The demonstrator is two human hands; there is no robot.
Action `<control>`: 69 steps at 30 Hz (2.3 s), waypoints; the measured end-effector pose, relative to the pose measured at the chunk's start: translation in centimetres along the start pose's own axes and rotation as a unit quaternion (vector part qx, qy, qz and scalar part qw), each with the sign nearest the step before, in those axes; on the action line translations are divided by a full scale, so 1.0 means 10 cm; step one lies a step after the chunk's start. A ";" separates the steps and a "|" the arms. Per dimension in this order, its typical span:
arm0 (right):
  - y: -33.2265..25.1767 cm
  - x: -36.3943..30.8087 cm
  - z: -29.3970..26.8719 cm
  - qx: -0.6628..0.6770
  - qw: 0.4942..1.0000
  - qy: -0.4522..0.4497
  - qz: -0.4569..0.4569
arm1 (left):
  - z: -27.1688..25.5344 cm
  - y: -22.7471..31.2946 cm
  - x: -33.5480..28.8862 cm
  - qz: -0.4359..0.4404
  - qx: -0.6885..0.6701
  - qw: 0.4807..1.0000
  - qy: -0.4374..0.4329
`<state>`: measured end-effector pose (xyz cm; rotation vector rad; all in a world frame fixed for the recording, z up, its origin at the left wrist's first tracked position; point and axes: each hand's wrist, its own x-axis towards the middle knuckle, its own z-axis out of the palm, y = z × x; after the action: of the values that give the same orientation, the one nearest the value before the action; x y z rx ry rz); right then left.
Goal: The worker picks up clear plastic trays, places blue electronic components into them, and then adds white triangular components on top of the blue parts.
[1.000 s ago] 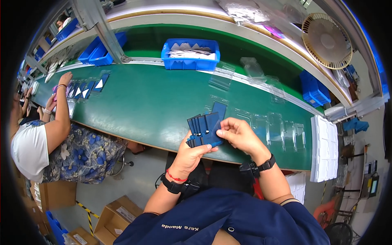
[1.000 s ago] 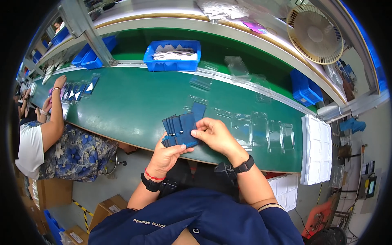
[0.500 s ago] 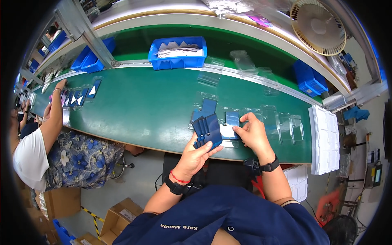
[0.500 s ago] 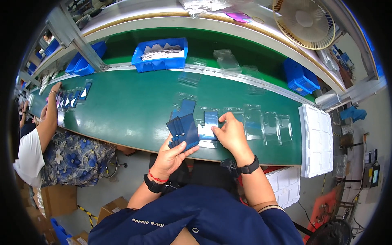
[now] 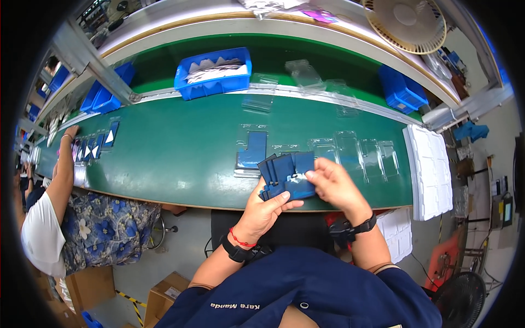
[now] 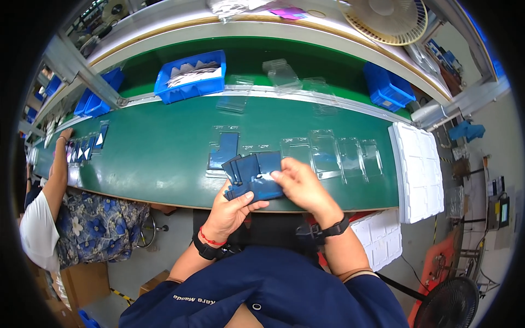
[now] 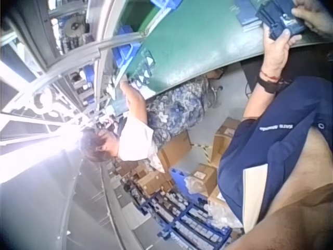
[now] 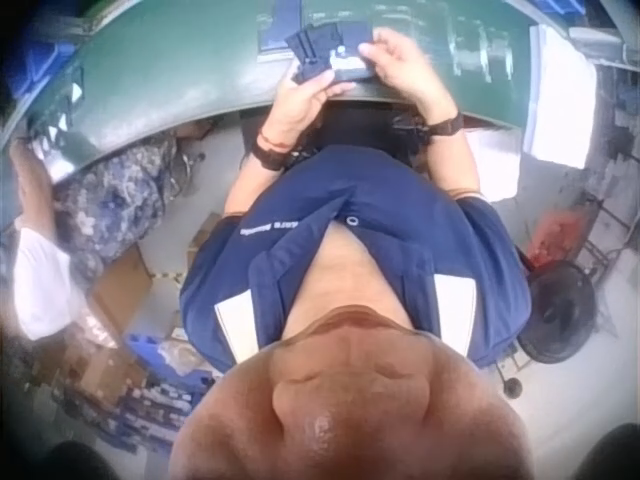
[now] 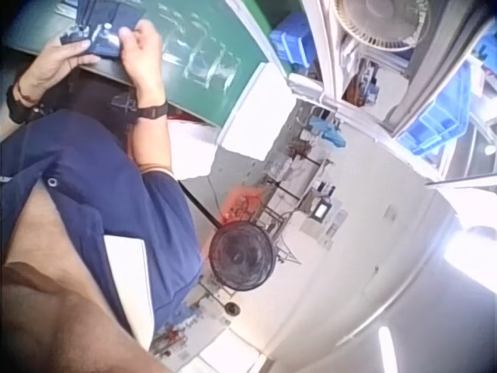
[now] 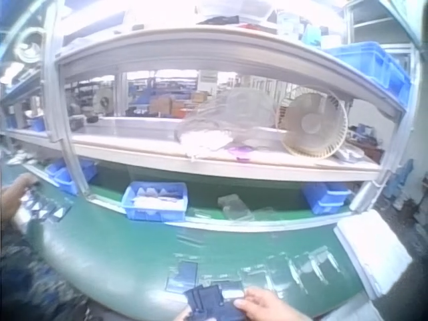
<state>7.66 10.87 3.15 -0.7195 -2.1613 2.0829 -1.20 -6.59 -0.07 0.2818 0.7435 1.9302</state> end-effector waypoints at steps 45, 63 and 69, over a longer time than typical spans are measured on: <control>0.12 -0.38 -0.62 -0.014 0.980 0.167 -0.104 | 0.40 -0.27 0.36 -0.008 0.189 0.982 -0.021; 0.14 -0.45 -0.77 -0.210 0.926 0.293 -0.115 | 0.43 -0.31 0.41 -0.015 0.171 0.985 -0.010; 0.14 -0.57 -0.52 -0.057 0.966 0.198 -0.157 | 0.56 -0.52 0.47 0.005 0.233 0.967 -0.098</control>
<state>14.93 13.63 3.79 -0.6790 -2.0213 1.5226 3.17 1.19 0.58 0.7540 1.0575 1.6845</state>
